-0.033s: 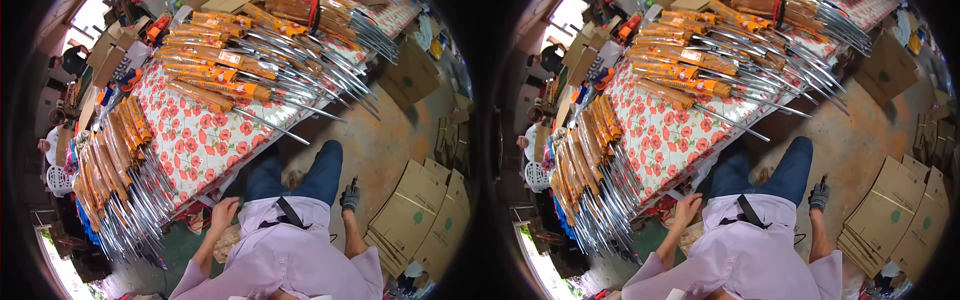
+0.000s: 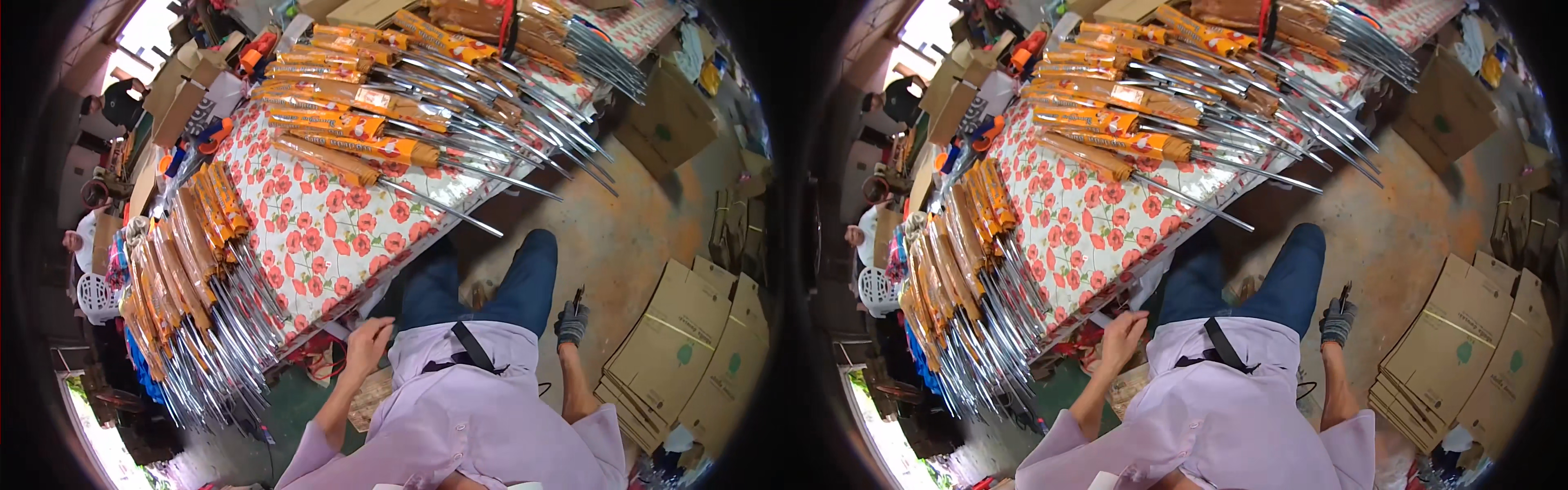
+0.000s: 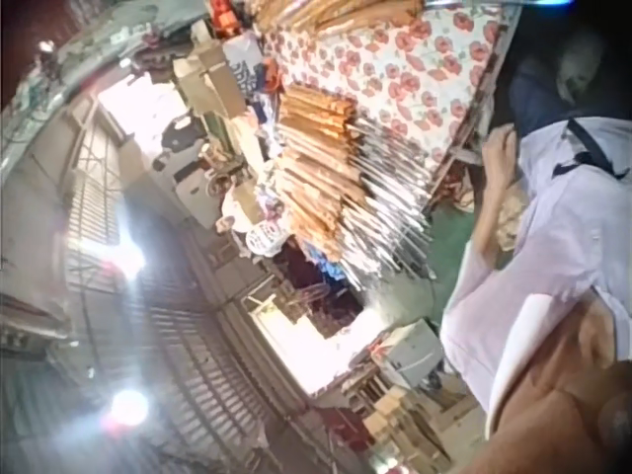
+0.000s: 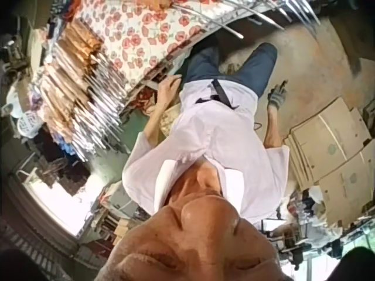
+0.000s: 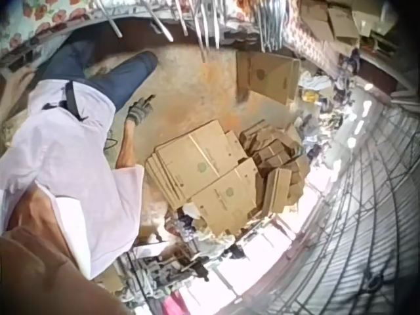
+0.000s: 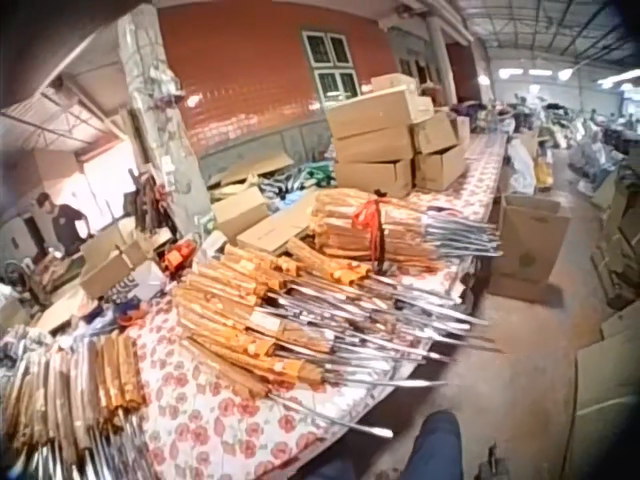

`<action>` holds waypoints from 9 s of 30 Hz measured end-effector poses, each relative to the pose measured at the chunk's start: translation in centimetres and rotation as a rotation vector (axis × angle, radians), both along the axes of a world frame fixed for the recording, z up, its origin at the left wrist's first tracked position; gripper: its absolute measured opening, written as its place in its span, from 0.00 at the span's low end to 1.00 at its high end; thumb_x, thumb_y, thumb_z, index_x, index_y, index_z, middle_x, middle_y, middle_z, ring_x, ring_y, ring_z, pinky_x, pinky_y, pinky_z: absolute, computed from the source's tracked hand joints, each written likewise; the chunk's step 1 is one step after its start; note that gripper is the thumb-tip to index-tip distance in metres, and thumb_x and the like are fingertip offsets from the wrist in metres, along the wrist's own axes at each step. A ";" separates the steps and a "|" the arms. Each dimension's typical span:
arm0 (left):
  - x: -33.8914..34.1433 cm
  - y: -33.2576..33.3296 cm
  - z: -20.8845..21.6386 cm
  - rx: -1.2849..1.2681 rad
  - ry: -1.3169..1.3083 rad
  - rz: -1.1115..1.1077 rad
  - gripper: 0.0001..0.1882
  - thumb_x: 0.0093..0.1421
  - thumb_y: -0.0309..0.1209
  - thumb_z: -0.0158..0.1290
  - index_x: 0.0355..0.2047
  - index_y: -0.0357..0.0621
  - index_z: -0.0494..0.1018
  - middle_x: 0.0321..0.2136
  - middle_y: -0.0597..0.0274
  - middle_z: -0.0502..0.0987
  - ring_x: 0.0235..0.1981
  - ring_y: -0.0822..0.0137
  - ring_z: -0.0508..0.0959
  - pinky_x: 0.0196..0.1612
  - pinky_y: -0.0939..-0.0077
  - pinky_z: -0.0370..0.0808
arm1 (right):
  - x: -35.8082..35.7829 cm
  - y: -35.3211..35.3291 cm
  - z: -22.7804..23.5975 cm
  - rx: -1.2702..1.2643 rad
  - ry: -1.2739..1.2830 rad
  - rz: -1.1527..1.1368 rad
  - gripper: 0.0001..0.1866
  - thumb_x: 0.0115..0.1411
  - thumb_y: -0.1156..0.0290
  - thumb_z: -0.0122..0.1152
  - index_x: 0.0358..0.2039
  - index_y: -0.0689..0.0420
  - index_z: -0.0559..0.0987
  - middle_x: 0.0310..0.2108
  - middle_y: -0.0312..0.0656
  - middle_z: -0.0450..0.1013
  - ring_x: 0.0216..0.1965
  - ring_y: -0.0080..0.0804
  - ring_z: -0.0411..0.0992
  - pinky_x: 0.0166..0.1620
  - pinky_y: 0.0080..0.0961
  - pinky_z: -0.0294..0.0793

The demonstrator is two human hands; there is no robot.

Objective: Organizing and packaging metal skewers with wooden handles into bundles.

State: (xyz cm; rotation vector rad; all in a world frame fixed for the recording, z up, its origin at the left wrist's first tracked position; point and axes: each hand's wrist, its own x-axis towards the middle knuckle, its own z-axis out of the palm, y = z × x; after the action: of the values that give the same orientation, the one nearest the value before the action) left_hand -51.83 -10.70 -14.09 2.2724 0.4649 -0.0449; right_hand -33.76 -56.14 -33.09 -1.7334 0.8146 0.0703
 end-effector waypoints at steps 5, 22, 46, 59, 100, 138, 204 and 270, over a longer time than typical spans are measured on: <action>14.1 -2.6 8.3 0.370 -0.686 -0.401 0.17 0.54 0.27 0.65 0.45 0.41 0.78 0.38 0.57 0.81 0.40 0.54 0.80 0.42 0.61 0.77 | 0.9 4.3 5.8 0.101 -0.085 -0.059 0.14 0.66 0.61 0.61 0.26 0.51 0.70 0.17 0.35 0.69 0.13 0.26 0.65 0.15 0.29 0.61; 27.3 -9.3 8.5 0.127 -0.499 -0.973 0.11 0.60 0.28 0.62 0.44 0.45 0.80 0.32 0.60 0.81 0.31 0.57 0.82 0.33 0.65 0.78 | -1.3 14.8 13.0 0.225 -0.405 0.483 0.22 0.69 0.77 0.54 0.63 0.61 0.69 0.56 0.41 0.75 0.53 0.25 0.73 0.58 0.21 0.71; 26.4 -11.0 9.3 -0.081 -0.383 -0.984 0.14 0.61 0.27 0.60 0.47 0.43 0.80 0.35 0.55 0.81 0.34 0.54 0.81 0.37 0.65 0.78 | -0.2 16.6 13.8 -0.235 -0.617 0.567 0.28 0.66 0.74 0.57 0.65 0.63 0.65 0.57 0.49 0.74 0.56 0.38 0.75 0.60 0.29 0.71; 26.0 -10.8 8.8 -0.055 -0.422 -1.000 0.13 0.62 0.28 0.59 0.48 0.44 0.79 0.35 0.54 0.81 0.34 0.52 0.81 0.37 0.63 0.78 | 0.2 17.5 14.2 -0.085 -0.577 0.522 0.25 0.66 0.69 0.57 0.62 0.61 0.69 0.60 0.53 0.69 0.59 0.49 0.70 0.61 0.34 0.69; 25.8 -6.1 10.4 0.139 0.010 -1.103 0.11 0.61 0.33 0.60 0.43 0.44 0.80 0.37 0.56 0.82 0.38 0.52 0.82 0.40 0.62 0.78 | -1.1 12.9 9.8 -0.270 -0.557 0.526 0.23 0.64 0.67 0.59 0.60 0.58 0.75 0.61 0.53 0.69 0.59 0.49 0.70 0.61 0.36 0.69; 26.8 -0.8 9.4 0.511 -0.397 -1.013 0.13 0.58 0.30 0.61 0.44 0.47 0.79 0.33 0.62 0.81 0.32 0.59 0.79 0.37 0.63 0.75 | 0.6 15.2 12.1 -0.169 -0.547 0.557 0.23 0.68 0.63 0.57 0.62 0.54 0.74 0.63 0.49 0.68 0.65 0.48 0.64 0.66 0.36 0.63; 24.7 -3.6 9.5 0.212 -0.385 -1.010 0.08 0.62 0.28 0.59 0.42 0.45 0.78 0.29 0.57 0.75 0.27 0.56 0.78 0.29 0.64 0.75 | 0.1 16.4 13.4 -0.168 -0.573 0.631 0.16 0.61 0.63 0.61 0.47 0.57 0.79 0.47 0.55 0.73 0.47 0.55 0.73 0.51 0.45 0.74; 26.8 -5.5 9.2 0.118 -0.269 -0.951 0.09 0.61 0.30 0.63 0.40 0.41 0.80 0.32 0.57 0.82 0.31 0.58 0.83 0.34 0.69 0.79 | 1.3 17.7 12.7 -0.077 -0.606 0.644 0.27 0.64 0.69 0.62 0.63 0.58 0.71 0.62 0.48 0.68 0.61 0.43 0.70 0.61 0.32 0.69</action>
State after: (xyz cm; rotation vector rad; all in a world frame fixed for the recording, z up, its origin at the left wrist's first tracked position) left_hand -25.06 -16.15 -4.92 2.3642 -0.7870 -0.1887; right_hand -32.49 -38.40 -20.36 -1.8828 -0.1956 -0.0557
